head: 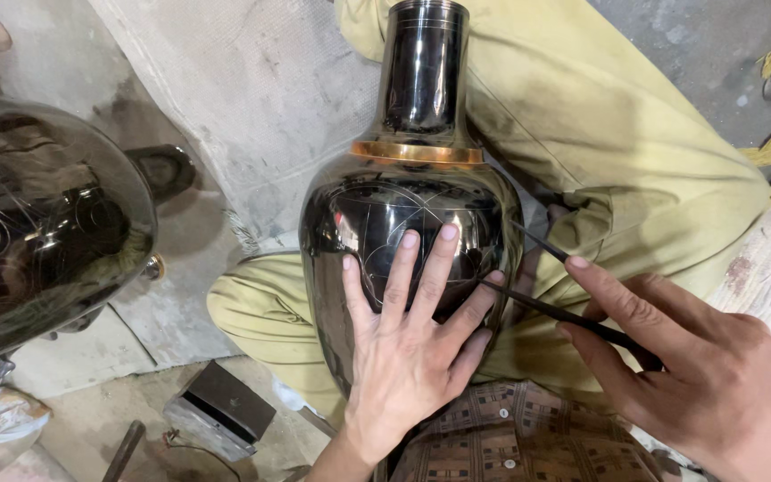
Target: The person is sitting on the floor and using a small metal tool to engrave a pattern onto the surface of a large, shiny metal vessel. They hold the vessel steady with one hand while carefully carving lines with the other.
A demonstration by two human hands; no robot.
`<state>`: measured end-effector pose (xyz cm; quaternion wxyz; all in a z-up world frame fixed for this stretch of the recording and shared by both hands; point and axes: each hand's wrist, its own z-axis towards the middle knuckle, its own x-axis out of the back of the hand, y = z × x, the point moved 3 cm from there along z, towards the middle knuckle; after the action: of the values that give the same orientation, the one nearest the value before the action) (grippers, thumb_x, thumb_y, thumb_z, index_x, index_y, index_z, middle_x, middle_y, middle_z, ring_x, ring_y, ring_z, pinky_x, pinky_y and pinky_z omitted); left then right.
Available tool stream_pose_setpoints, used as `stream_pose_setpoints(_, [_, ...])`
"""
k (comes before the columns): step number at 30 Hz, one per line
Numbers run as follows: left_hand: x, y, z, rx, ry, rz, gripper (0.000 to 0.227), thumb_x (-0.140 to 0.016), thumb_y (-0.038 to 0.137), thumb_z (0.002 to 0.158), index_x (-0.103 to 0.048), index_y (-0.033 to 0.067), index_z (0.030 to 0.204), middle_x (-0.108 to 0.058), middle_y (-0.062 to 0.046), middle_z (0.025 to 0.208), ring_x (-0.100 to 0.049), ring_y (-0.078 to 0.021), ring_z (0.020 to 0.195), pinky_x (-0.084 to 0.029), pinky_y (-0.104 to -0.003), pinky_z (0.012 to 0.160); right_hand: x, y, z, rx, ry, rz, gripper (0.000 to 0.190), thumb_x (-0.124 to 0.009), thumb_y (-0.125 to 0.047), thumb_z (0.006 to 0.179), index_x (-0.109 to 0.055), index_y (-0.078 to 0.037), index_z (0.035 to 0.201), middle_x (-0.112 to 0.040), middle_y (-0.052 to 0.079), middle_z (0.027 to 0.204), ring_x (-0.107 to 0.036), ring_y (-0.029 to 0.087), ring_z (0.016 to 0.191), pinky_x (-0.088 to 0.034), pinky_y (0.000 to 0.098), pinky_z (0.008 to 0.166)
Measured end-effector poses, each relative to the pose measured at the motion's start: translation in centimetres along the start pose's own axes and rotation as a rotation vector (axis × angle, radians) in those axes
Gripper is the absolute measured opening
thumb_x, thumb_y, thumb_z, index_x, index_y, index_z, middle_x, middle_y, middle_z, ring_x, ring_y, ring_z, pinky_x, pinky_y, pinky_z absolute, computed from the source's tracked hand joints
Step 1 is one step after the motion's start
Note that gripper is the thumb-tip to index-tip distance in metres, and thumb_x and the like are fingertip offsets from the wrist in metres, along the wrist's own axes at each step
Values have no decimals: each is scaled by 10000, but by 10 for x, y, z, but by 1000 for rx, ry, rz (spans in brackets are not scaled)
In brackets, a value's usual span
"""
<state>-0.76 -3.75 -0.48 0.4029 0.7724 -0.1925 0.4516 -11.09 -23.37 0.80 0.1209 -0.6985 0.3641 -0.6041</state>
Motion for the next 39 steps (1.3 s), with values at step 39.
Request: stream_pose_setpoints(39, [0, -1, -1, 14, 9, -19, 506, -742, 359, 872, -676, 330, 1373, -257, -87, 1687, -208, -333, 1570, -50, -764, 1183, 2, -5, -2, 60, -21, -102, 696, -890, -176, 686, -682, -114, 1348, -704, 57, 834, -619, 143, 545, -486, 331, 436])
